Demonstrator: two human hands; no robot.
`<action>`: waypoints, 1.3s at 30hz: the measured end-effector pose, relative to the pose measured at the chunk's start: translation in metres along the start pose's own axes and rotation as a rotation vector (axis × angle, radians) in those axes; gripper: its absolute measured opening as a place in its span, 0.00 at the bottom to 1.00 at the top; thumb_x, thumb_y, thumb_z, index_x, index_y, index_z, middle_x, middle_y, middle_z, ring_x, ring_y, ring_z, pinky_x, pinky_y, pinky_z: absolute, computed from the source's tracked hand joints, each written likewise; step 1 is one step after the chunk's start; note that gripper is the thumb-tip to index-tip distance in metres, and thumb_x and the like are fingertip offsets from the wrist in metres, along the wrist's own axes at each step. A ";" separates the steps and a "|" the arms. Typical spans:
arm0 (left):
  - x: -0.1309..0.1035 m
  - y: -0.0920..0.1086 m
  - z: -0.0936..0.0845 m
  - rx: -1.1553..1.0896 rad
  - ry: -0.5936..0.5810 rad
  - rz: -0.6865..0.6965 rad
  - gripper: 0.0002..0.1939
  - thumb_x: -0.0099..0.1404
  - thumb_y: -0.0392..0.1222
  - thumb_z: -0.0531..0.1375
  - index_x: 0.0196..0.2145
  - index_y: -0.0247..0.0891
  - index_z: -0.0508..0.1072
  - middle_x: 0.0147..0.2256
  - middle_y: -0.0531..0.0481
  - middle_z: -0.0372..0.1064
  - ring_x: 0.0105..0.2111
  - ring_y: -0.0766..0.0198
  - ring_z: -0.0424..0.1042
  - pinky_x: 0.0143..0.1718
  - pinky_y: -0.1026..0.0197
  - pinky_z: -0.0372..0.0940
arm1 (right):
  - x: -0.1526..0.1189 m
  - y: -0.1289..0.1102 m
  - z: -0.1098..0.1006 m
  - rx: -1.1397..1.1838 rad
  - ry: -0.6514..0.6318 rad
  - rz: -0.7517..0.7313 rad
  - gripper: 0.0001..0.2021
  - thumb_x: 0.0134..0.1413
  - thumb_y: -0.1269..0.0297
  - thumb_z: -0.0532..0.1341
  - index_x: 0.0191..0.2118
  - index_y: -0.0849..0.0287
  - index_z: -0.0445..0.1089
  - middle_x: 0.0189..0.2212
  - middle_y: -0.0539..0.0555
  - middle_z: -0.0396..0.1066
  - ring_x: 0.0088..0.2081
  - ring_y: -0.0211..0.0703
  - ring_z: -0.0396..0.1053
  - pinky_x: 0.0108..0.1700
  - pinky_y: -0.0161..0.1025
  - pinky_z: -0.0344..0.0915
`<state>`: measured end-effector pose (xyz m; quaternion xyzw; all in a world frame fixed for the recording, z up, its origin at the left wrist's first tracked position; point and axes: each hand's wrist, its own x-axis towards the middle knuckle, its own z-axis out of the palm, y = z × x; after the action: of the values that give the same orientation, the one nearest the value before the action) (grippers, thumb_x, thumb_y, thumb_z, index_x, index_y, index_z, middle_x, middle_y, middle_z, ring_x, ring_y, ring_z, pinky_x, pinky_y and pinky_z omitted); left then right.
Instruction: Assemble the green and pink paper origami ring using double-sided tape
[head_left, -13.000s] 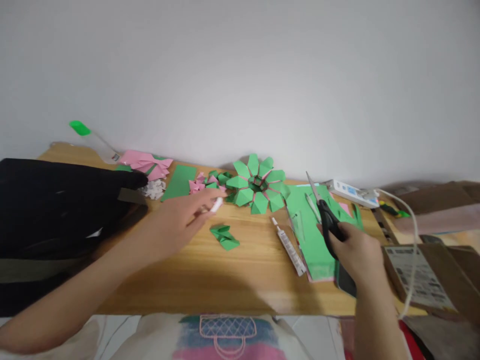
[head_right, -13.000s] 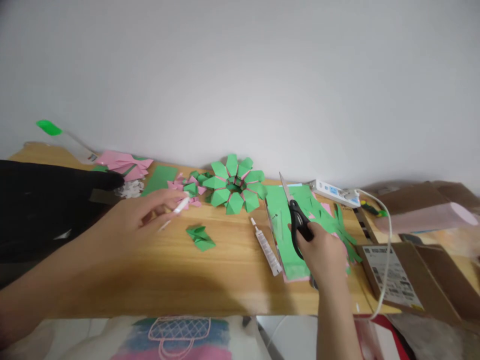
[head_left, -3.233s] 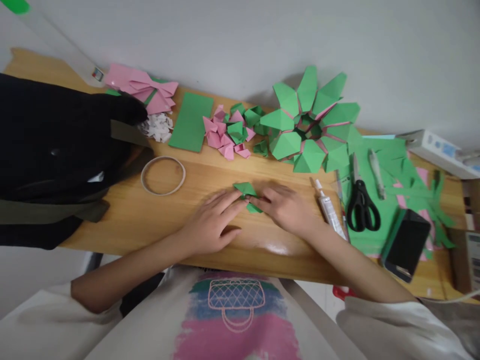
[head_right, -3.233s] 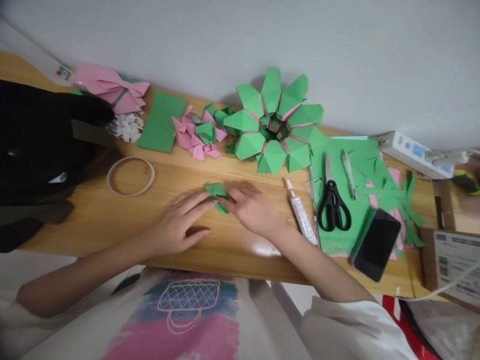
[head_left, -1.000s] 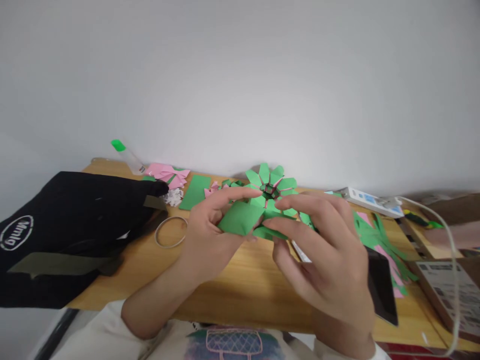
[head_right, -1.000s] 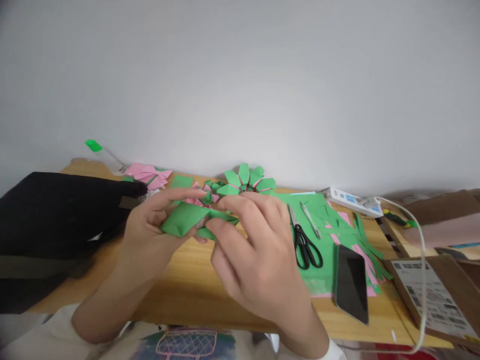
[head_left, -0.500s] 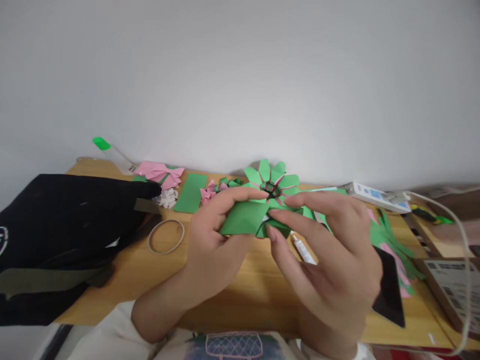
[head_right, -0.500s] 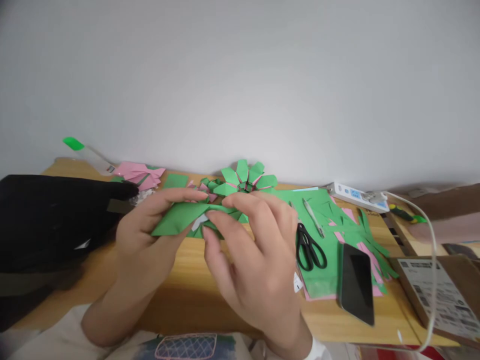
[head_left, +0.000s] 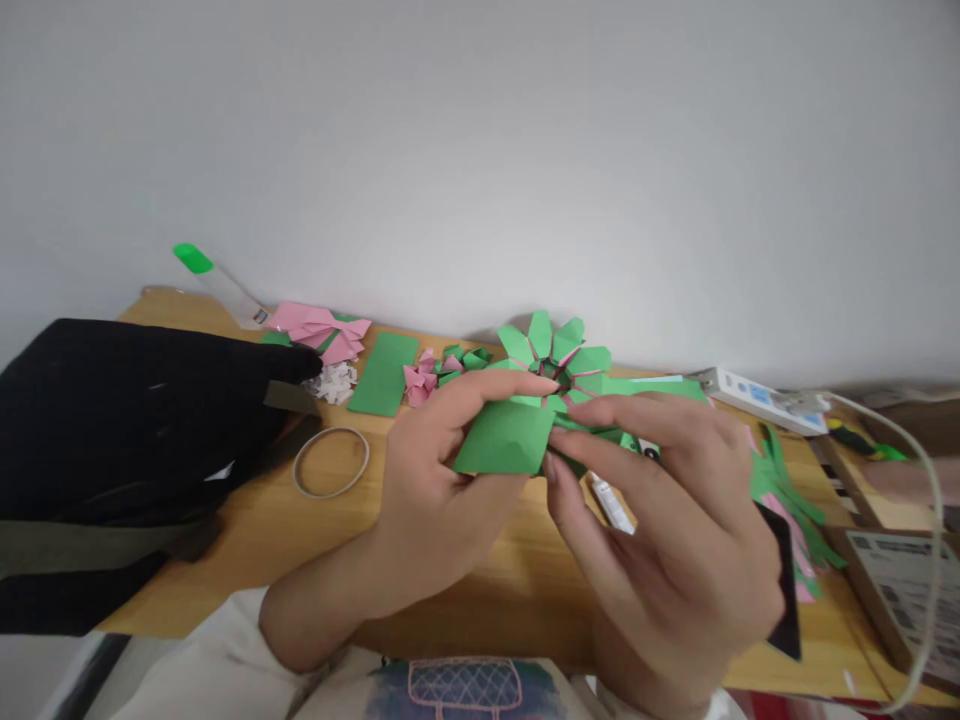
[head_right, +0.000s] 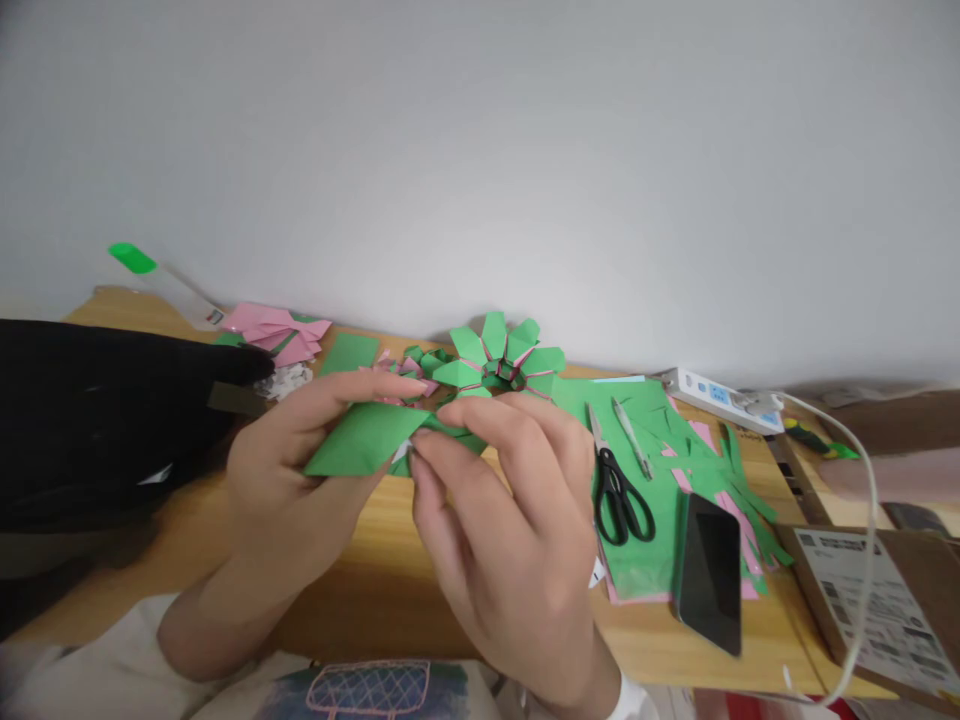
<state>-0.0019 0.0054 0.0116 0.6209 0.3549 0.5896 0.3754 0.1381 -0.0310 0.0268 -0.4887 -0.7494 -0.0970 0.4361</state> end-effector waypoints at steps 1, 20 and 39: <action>0.000 0.000 0.000 -0.005 -0.002 -0.006 0.18 0.57 0.26 0.59 0.41 0.45 0.77 0.39 0.57 0.79 0.32 0.69 0.77 0.28 0.69 0.71 | 0.000 0.000 0.000 0.004 0.007 0.001 0.09 0.53 0.76 0.66 0.39 0.59 0.74 0.42 0.55 0.75 0.45 0.49 0.71 0.50 0.52 0.66; 0.000 0.004 -0.002 -0.054 -0.012 -0.014 0.19 0.57 0.25 0.58 0.41 0.46 0.77 0.38 0.58 0.78 0.33 0.67 0.76 0.32 0.65 0.72 | 0.004 0.001 0.000 -0.030 0.061 -0.082 0.08 0.54 0.76 0.66 0.37 0.55 0.72 0.36 0.54 0.75 0.40 0.48 0.71 0.44 0.51 0.67; 0.000 0.002 -0.001 -0.041 -0.030 0.033 0.20 0.59 0.25 0.58 0.44 0.47 0.76 0.41 0.56 0.78 0.39 0.65 0.77 0.41 0.63 0.75 | 0.003 0.000 0.001 -0.073 0.089 -0.078 0.09 0.52 0.77 0.67 0.36 0.57 0.74 0.36 0.53 0.77 0.39 0.49 0.73 0.43 0.50 0.65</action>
<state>-0.0031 0.0043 0.0129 0.6276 0.3269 0.5933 0.3836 0.1374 -0.0284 0.0284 -0.4697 -0.7437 -0.1630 0.4468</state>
